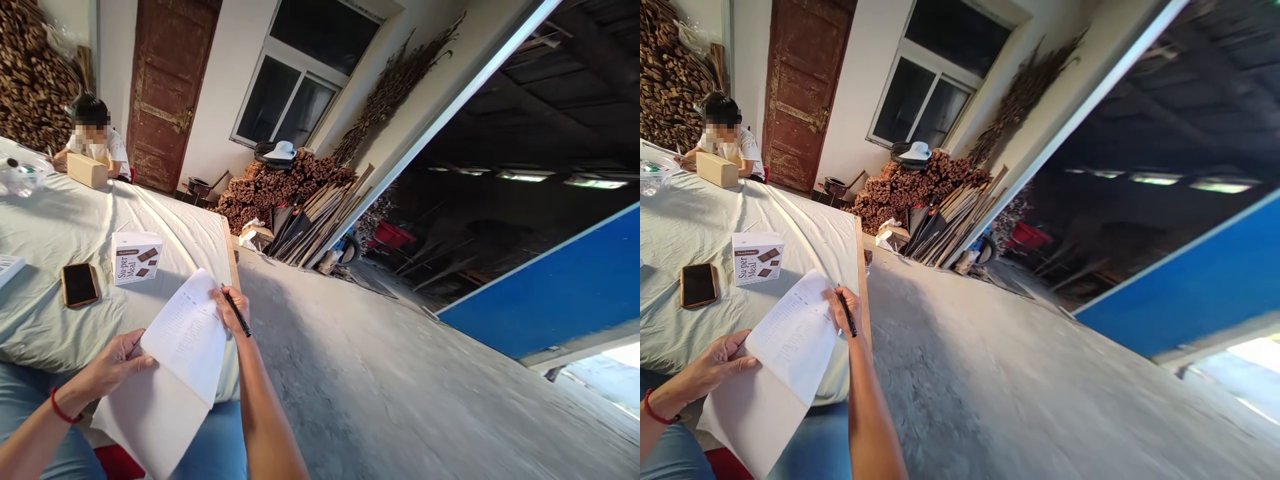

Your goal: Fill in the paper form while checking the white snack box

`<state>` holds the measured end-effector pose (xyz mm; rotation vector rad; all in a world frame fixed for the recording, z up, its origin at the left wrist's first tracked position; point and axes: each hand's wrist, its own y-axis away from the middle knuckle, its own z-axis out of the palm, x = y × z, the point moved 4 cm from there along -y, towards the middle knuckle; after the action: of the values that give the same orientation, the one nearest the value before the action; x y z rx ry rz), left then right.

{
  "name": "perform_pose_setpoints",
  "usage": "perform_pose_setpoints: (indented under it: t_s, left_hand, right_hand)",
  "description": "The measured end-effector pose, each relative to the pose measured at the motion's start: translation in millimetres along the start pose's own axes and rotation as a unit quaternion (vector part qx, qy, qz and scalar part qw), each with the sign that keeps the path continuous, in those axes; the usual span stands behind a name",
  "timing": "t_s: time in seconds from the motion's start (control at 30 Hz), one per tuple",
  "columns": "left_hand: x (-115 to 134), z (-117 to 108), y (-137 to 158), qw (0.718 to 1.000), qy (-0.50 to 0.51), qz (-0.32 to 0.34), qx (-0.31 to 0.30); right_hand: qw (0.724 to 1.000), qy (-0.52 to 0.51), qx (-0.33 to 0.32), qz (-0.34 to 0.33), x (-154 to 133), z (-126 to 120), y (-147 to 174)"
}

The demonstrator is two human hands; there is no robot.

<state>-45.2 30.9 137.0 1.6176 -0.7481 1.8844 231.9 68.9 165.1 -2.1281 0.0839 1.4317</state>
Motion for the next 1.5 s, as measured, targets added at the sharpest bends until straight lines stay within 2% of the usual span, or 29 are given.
perform_pose_setpoints:
  t_s: [0.17,0.37,0.57,0.83,0.9,0.97,1.1,1.13,1.2,1.27,1.37,1.43,1.5]
  left_hand:
    - [2.7,-2.2,1.9,0.998,-0.004,0.037,0.05]
    - [4.4,10.4,9.1,1.0,0.001,-0.021,-0.017]
    - [3.0,0.1,9.9,0.997,-0.068,0.009,0.037]
    - [-4.8,1.7,10.9,0.997,-0.007,-0.04,0.061]
    - [-7.2,0.8,10.5,0.995,0.011,-0.055,0.088]
    - [-9.2,-2.8,10.6,0.987,0.04,-0.072,0.14]
    - [-7.8,-9.2,11.7,0.954,0.108,-0.08,0.268]
    - [-6.3,-8.8,11.9,0.945,0.119,-0.072,0.294]
    - [-2.6,-5.0,12.4,0.93,0.13,-0.043,0.341]
    - [0.3,2.4,13.4,0.92,0.13,-0.004,0.37]
    - [0.7,17.1,15.6,0.92,0.12,0.047,0.371]
    - [-1.6,25.6,18.4,0.923,0.116,0.06,0.361]
    - [-3.6,31.3,22.3,0.925,0.119,0.061,0.355]
  right_hand:
    - [1.0,-0.01,0.013,-0.018,-10.3,-7.5,-3.2]
    - [0.999,-0.027,0.035,-0.013,-0.4,-2.1,6.6]
    - [0.998,-0.042,0.044,-0.002,7.0,0.3,14.9]
    - [0.997,-0.048,0.05,-0.032,1.6,-4.8,11.9]
    - [0.995,-0.021,0.08,-0.061,-0.3,-8.8,13.8]
    - [0.987,0.0,0.13,-0.089,-5.4,-16.3,19.5]
    - [0.952,0.025,0.24,-0.187,-30.0,-32.3,51.3]
    - [0.943,0.036,0.253,-0.213,-36.7,-33.2,62.9]
    - [0.943,0.053,0.232,-0.235,-44.6,-28.1,85.2]
    - [0.963,0.053,0.181,-0.194,-41.8,-16.6,103.2]
    - [0.99,-0.023,0.111,-0.082,-25.8,3.2,121.4]
    - [0.993,-0.087,0.076,-0.031,-19.8,13.8,128.7]
    - [0.991,-0.12,0.06,-0.007,-21.8,19.1,133.3]
